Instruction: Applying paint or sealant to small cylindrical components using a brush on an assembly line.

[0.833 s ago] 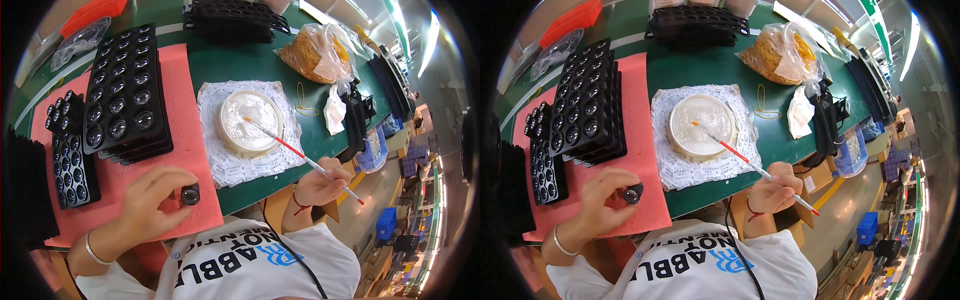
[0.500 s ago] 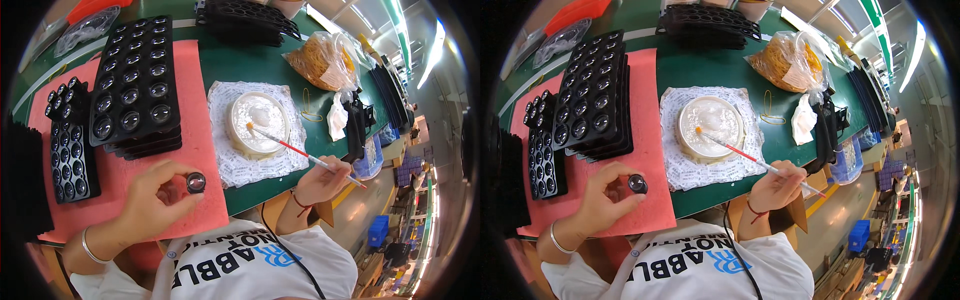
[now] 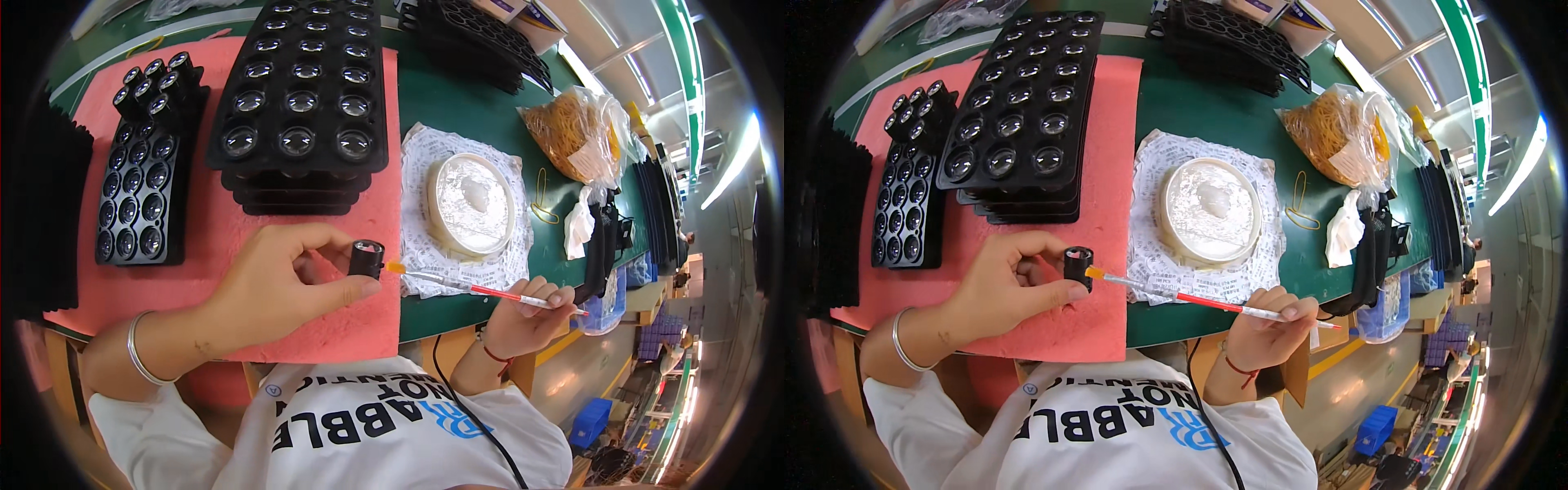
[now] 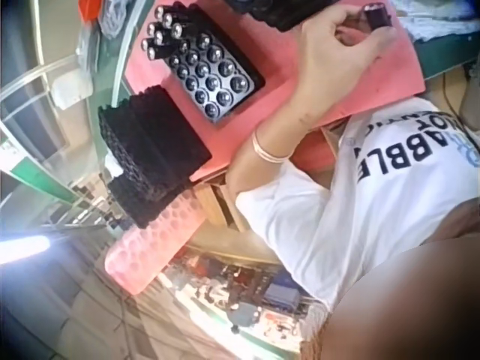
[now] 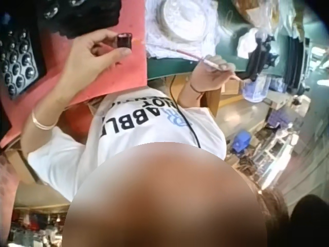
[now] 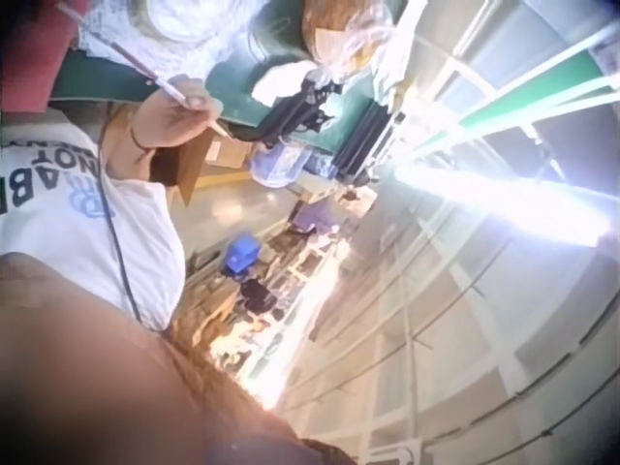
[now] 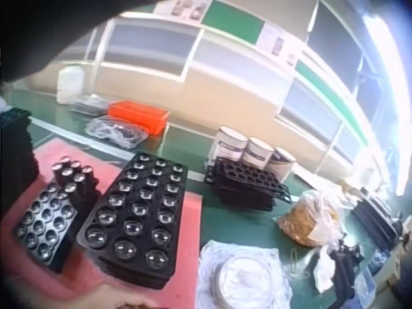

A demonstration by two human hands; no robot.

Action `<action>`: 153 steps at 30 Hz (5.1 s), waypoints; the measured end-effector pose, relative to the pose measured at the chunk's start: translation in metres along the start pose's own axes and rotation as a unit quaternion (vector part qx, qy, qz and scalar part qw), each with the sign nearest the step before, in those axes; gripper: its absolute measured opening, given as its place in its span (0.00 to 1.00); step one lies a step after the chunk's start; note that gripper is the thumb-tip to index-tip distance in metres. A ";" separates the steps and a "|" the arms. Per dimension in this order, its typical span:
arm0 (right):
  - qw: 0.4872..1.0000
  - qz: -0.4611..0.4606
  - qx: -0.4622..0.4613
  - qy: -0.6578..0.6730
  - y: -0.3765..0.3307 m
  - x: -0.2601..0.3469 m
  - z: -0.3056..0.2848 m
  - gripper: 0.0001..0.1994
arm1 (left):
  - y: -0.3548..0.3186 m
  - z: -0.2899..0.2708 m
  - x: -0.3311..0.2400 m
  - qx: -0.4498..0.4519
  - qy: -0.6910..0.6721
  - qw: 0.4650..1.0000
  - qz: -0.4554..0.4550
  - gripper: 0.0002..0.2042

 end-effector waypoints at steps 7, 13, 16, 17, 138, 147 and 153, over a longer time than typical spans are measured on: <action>0.998 -0.010 -0.029 -0.050 -0.003 -0.002 0.003 0.14 | -0.002 0.000 -0.001 0.010 -0.011 1.000 0.013 0.13; 0.996 -0.029 -0.036 -0.076 -0.003 -0.004 0.002 0.14 | -0.002 0.001 0.004 0.017 -0.029 0.999 0.028 0.14; 0.995 -0.036 -0.041 -0.083 -0.003 -0.004 0.002 0.13 | -0.001 0.003 0.006 0.027 -0.043 0.998 0.038 0.15; 0.995 -0.038 -0.043 -0.084 -0.003 -0.004 0.003 0.13 | -0.001 0.003 0.006 0.034 -0.048 0.997 0.044 0.15; 0.953 -0.174 -0.162 -0.185 -0.009 0.009 -0.036 0.13 | -0.030 -0.014 -0.045 -0.472 0.495 0.719 0.124 0.13; 0.954 -0.143 -0.195 -0.180 -0.004 0.014 -0.031 0.14 | -0.030 -0.018 -0.043 -0.478 0.434 0.734 0.210 0.10; 0.959 -0.138 -0.169 -0.184 -0.006 0.009 -0.036 0.13 | -0.025 0.014 -0.046 -0.214 0.398 0.798 0.399 0.15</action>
Point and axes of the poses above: each hand's wrist, its own y-axis towards the middle knuckle, its own z-axis out of the palm, x = y × z, the point moved 1 cm from there along y, towards the middle knuckle, and after that the axes turned 8 degrees about x, right-handed, at the moved point
